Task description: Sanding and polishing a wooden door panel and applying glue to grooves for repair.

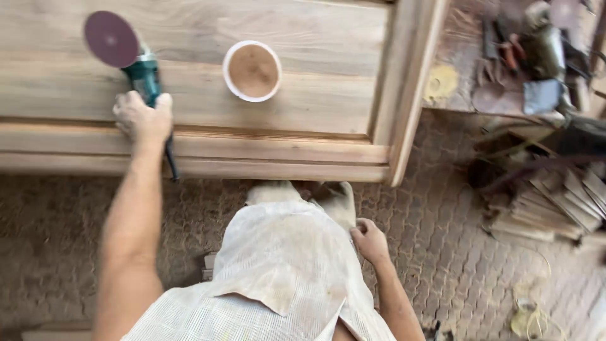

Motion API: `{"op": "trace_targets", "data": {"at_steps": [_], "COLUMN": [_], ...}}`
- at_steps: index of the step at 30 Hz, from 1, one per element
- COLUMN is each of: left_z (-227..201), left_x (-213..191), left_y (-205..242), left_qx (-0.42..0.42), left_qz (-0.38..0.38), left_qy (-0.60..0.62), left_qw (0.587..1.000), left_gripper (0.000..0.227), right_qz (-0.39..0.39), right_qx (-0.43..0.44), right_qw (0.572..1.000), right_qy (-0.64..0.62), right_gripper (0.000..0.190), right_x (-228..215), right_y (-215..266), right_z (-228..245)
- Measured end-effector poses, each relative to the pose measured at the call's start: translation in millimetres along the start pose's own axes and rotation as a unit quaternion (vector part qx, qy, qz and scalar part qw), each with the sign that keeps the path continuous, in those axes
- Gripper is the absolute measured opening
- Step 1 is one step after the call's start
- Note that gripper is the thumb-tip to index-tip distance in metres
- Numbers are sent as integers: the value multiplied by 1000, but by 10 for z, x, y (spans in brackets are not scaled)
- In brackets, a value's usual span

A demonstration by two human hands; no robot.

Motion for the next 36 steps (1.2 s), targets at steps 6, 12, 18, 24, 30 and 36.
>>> {"op": "trace_targets", "data": {"at_steps": [6,12,18,24,30,36], "left_z": [-891,-1974,-3075,-3610,-3979,-4399], "left_x": [555,908,1072,1167,1635,1841], "left_y": [634,994,1979,2347,1884,1245], "left_qx": [11,-223,24,69,32,85], "left_qz": [101,156,309,443,483,531], "left_qy": [200,324,72,67,58,40], "left_qw": [974,906,948,891,873,842], "left_gripper": [51,21,21,30,37,50], "right_qz": [-66,-80,-143,-89,-77,-43], "right_qx": [-123,-395,-580,-581,-527,-478], "right_qw": [990,906,782,733,739,791], "right_qy": [-6,130,178,342,411,378], "right_gripper": [45,40,24,15,12,21], "right_x": [-982,-1970,-2198,-2292,-2425,-2791], "right_y": [-214,-993,-1281,-1859,-2522,-2834], "right_z": [521,1283,1960,2225,2300,2677]}}
Point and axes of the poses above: each hand's wrist, its own y-axis away from the middle knuckle, its own x-axis out of the palm, z = x × y, the point moved 4 cm from there along -y, towards the middle knuckle, and after that the axes turned 13 degrees about -x, right-handed, at the moved point
